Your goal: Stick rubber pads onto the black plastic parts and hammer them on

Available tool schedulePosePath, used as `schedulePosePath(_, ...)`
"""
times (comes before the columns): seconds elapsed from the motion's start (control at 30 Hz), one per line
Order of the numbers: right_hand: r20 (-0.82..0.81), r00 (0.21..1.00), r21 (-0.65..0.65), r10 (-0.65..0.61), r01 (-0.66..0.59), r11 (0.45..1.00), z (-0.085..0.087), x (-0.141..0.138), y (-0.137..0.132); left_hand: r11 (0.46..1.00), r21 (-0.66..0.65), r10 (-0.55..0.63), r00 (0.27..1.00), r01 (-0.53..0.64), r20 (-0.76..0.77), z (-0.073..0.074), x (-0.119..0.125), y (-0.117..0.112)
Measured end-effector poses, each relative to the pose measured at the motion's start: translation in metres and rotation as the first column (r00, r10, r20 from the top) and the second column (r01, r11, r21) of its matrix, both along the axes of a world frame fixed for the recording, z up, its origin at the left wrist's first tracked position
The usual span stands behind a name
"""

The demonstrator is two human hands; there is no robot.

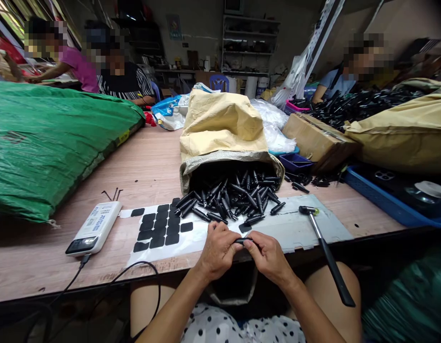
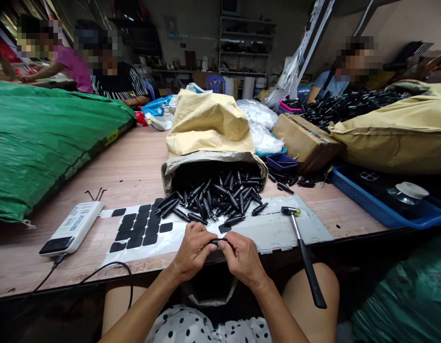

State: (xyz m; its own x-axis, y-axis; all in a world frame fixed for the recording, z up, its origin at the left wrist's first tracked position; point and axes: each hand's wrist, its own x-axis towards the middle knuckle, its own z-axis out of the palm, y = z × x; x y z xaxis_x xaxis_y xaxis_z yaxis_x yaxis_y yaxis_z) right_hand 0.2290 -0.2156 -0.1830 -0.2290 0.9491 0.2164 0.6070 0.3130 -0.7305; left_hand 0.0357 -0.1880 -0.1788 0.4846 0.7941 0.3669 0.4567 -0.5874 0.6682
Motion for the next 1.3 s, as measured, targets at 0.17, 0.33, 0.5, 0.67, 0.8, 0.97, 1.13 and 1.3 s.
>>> schedulePosePath(0.17, -0.120, 0.992, -0.006, 0.044, -0.045, 0.999, 0.002, 0.003, 0.000, 0.999, 0.023, -0.026, 1.000, 0.026, -0.010, 0.003, 0.000, 0.000)
schedulePosePath(0.33, -0.341, 0.937, -0.067, -0.074, 0.055, 0.996, -0.005, 0.009, 0.000, 0.989, 0.122, -0.082, 0.997, 0.082, -0.012, 0.006, -0.001, -0.025)
schedulePosePath(0.5, -0.401, 0.906, -0.107, -0.136, 0.101, 0.989, -0.018, 0.011, 0.001, 0.953, 0.072, -0.282, 0.949, 0.294, -0.142, -0.015, 0.002, -0.066)
schedulePosePath(0.67, -0.360, 0.925, -0.075, -0.124, 0.104, 0.992, -0.015, 0.009, 0.001, 0.937, -0.350, -0.170, 0.893, 0.016, -0.416, -0.054, 0.002, -0.075)
schedulePosePath(0.8, -0.324, 0.938, -0.048, -0.125, 0.115, 0.992, -0.011, 0.008, 0.001, 0.913, -0.400, -0.140, 0.855, -0.085, -0.500, -0.064, 0.000, -0.076)
schedulePosePath(0.97, -0.302, 0.947, -0.028, -0.111, 0.107, 0.994, -0.013, 0.008, 0.002, 0.968, -0.066, -0.251, 0.927, 0.242, -0.280, -0.024, 0.000, -0.072)
schedulePosePath(1.13, -0.301, 0.949, -0.031, -0.097, 0.092, 0.995, -0.012, 0.008, 0.002, 0.894, 0.213, 0.374, 0.918, -0.394, 0.130, 0.018, -0.033, -0.006)
schedulePosePath(1.3, -0.296, 0.950, -0.031, -0.103, 0.098, 0.995, -0.011, 0.008, 0.002, 0.591, 0.084, 0.807, 0.587, -0.802, -0.069, 0.018, -0.086, 0.073)
